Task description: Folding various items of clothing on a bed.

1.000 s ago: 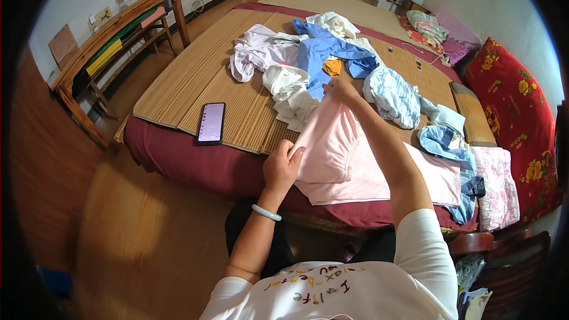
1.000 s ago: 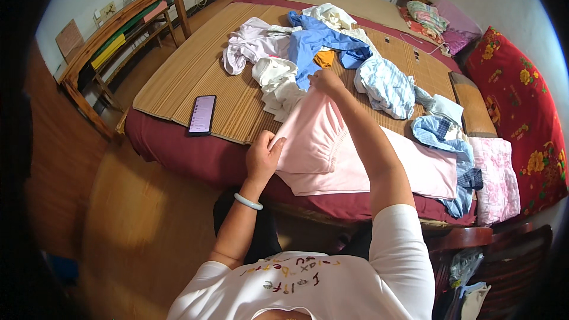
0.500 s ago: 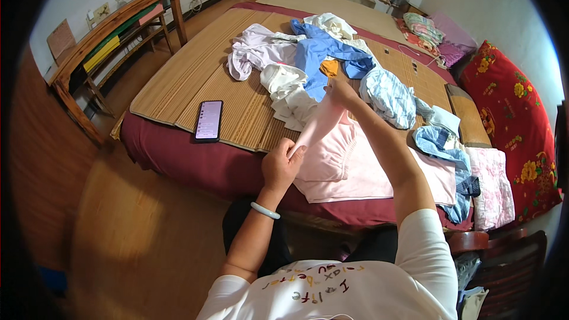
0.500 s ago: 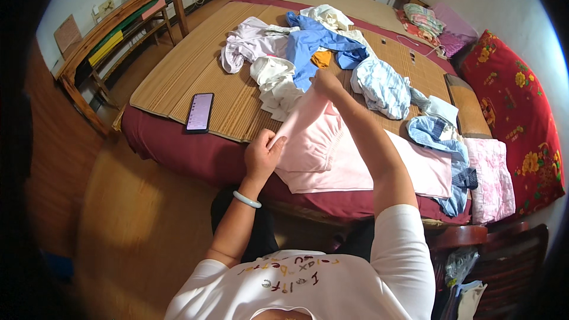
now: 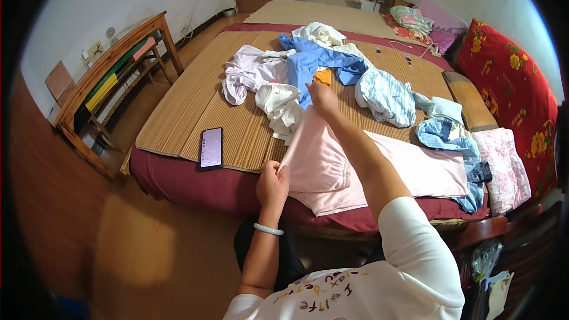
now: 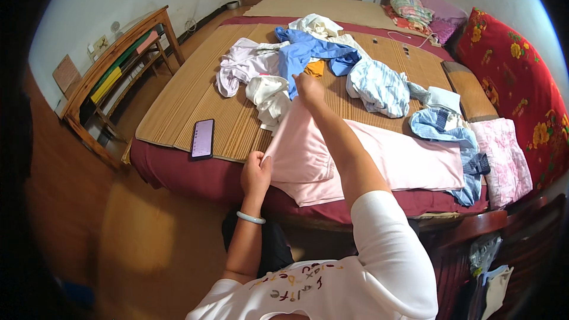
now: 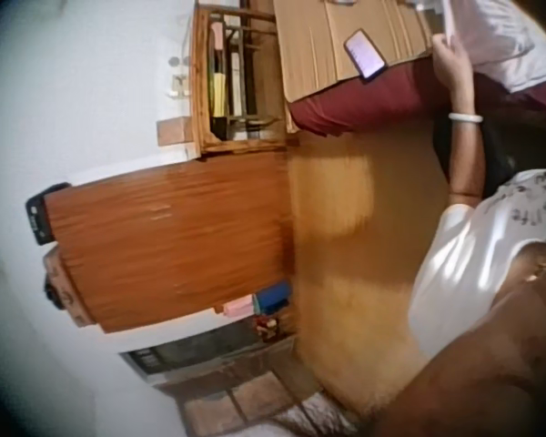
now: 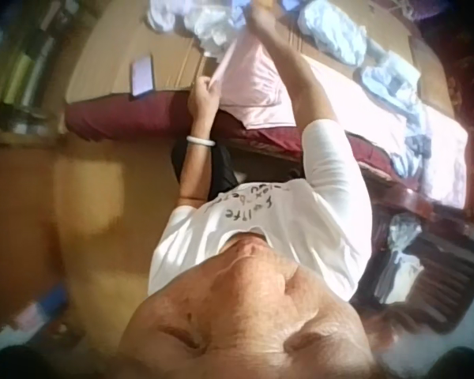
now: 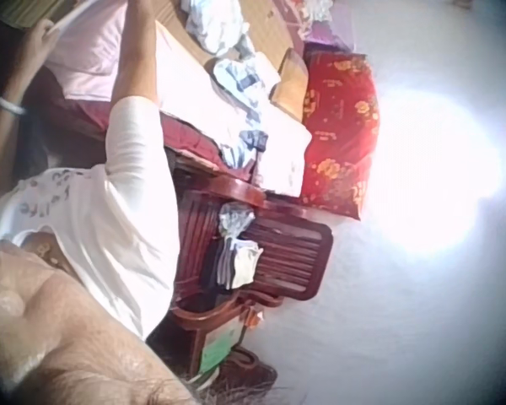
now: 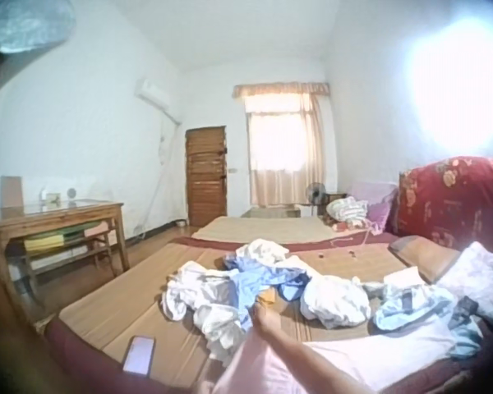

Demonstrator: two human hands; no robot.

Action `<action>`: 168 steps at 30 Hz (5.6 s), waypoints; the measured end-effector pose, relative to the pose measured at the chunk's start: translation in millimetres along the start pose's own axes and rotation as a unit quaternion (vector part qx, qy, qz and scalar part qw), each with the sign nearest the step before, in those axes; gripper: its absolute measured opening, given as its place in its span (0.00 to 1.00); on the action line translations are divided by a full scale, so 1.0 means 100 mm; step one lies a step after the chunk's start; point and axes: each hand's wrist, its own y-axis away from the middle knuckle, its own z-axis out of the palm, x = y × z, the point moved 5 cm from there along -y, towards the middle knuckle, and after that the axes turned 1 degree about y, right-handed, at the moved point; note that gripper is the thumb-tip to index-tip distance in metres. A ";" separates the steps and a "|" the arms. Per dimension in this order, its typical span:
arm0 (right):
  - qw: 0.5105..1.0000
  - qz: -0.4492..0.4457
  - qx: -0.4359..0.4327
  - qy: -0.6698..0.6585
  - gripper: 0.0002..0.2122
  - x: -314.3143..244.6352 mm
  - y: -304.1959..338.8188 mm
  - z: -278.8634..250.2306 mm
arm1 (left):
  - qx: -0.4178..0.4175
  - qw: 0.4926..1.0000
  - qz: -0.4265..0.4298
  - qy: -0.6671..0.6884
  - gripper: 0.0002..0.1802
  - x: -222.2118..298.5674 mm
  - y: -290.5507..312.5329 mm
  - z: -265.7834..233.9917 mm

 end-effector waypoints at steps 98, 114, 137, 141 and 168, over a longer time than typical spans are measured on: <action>0.955 0.274 -0.063 0.089 0.21 3.56 2.68 -3.43 | -0.148 0.914 0.258 -0.278 0.38 1.19 0.24 1.57; 0.972 0.065 -0.224 -0.026 0.14 1.08 2.30 -1.48 | -0.121 0.926 0.280 -0.224 0.35 1.08 0.21 1.62; 1.000 -0.001 -0.007 -0.024 0.25 1.68 1.80 -1.23 | -0.098 0.929 0.290 -0.206 0.28 1.16 0.21 1.66; 0.982 -0.067 -0.066 0.165 0.26 1.18 2.23 -0.99 | -0.106 0.934 0.274 -0.203 0.29 1.03 0.16 1.61; 0.973 0.006 -0.175 0.148 0.35 1.11 2.53 -1.24 | -0.113 0.929 0.275 -0.219 0.32 1.05 0.18 1.62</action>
